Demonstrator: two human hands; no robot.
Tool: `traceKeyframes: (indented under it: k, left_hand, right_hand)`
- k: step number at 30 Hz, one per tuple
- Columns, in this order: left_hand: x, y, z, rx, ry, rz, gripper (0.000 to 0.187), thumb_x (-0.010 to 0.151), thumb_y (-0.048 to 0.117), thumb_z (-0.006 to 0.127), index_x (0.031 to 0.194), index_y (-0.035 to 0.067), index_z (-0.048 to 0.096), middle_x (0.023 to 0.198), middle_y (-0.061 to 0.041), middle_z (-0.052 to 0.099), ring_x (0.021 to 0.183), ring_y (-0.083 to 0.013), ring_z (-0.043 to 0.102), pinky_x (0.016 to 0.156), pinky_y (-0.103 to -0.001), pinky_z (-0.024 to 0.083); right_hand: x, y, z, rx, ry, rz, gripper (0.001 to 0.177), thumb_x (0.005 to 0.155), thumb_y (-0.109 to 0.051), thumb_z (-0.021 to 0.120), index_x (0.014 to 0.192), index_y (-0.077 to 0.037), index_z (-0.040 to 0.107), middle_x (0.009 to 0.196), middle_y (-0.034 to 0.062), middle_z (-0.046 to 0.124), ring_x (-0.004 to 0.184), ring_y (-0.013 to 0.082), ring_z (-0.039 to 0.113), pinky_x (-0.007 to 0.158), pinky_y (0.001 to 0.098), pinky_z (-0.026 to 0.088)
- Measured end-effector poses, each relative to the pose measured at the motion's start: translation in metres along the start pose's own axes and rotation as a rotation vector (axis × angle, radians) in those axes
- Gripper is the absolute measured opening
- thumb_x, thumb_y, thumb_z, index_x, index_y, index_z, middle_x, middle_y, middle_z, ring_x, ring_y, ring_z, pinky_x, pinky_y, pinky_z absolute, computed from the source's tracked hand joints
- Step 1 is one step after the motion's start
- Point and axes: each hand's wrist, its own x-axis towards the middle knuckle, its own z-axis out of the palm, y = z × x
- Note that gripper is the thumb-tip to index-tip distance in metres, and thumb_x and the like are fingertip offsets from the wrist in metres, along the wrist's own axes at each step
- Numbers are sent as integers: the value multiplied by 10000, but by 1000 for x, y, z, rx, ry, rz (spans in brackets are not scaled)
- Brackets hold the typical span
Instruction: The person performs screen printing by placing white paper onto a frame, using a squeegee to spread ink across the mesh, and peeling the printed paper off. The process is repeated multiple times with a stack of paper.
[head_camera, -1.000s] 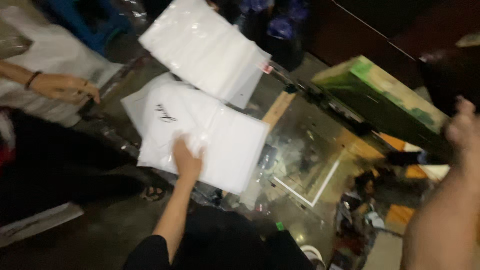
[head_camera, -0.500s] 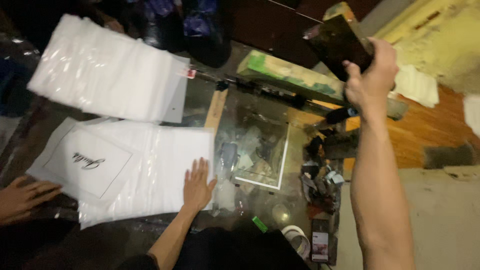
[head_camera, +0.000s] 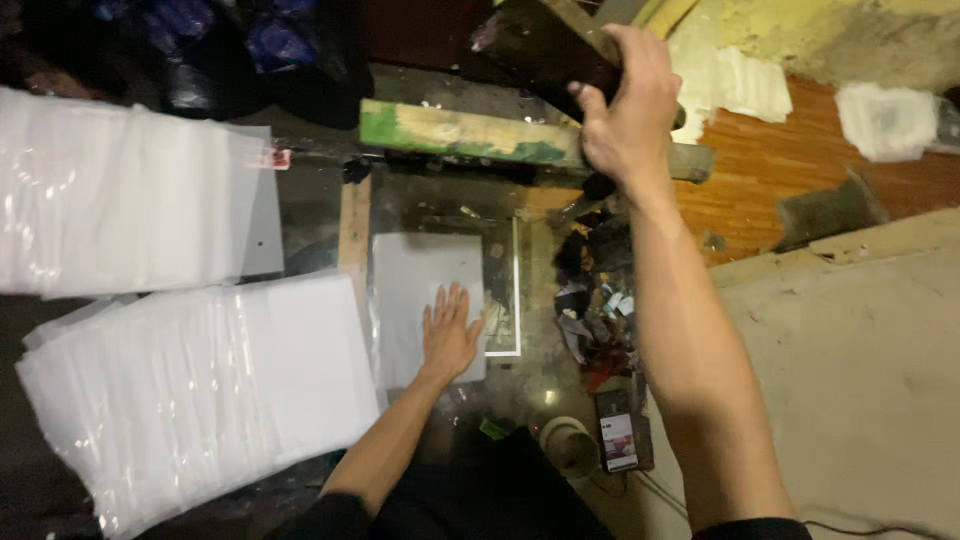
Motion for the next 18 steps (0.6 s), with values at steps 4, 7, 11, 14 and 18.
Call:
traceKeyframes:
  k: [4,7,11,14,18]
  left_hand:
    - [50,22,33,309,-75,132,898,1100,632,354,1761,103,55,1852,-90,-46,1693,-338,-94,1339,-603,-14]
    - [64,45,35,370,-141,70,970,1075,694,337,1759,98,-6,1851,-87,-99,1691,-332,-130,1341,-587,-39]
    - [68,51,40,376,-131,53,1030,1059,740,366,1762,99,-26,1847,-76,-141,1688,-335,-147,1346,-586,-31]
    - [75,49,41,320,-110,90,1018,1049,738,395,1757,95,44,1852,-92,-34,1689,-345,-105,1344,-597,-3]
    - [77,45,47,336,-64,99,1035,1035,747,425,1756,94,72,1852,-87,-19,1692,-335,-71,1343,-587,26]
  right_hand:
    - [-9,-1,-2,7,1,6,567,813,-148,833,1330,-13,646,1244,204,700,1156,413,622,956,521,475]
    - [-8,-11,-6,-22,-19,46,532,848,-213,810,1323,-59,627,1222,157,684,1147,386,614,888,510,453]
    - [-7,-15,-6,-16,-26,72,481,910,-242,826,1318,-92,620,1196,112,680,1144,343,617,861,471,438]
    - [-9,-10,-3,-24,-11,33,462,948,-295,785,1322,-79,621,1210,115,676,1138,346,616,867,462,438]
    - [-5,-13,-5,-28,-22,63,471,914,-250,814,1312,-90,619,1192,100,675,1134,339,612,855,466,440]
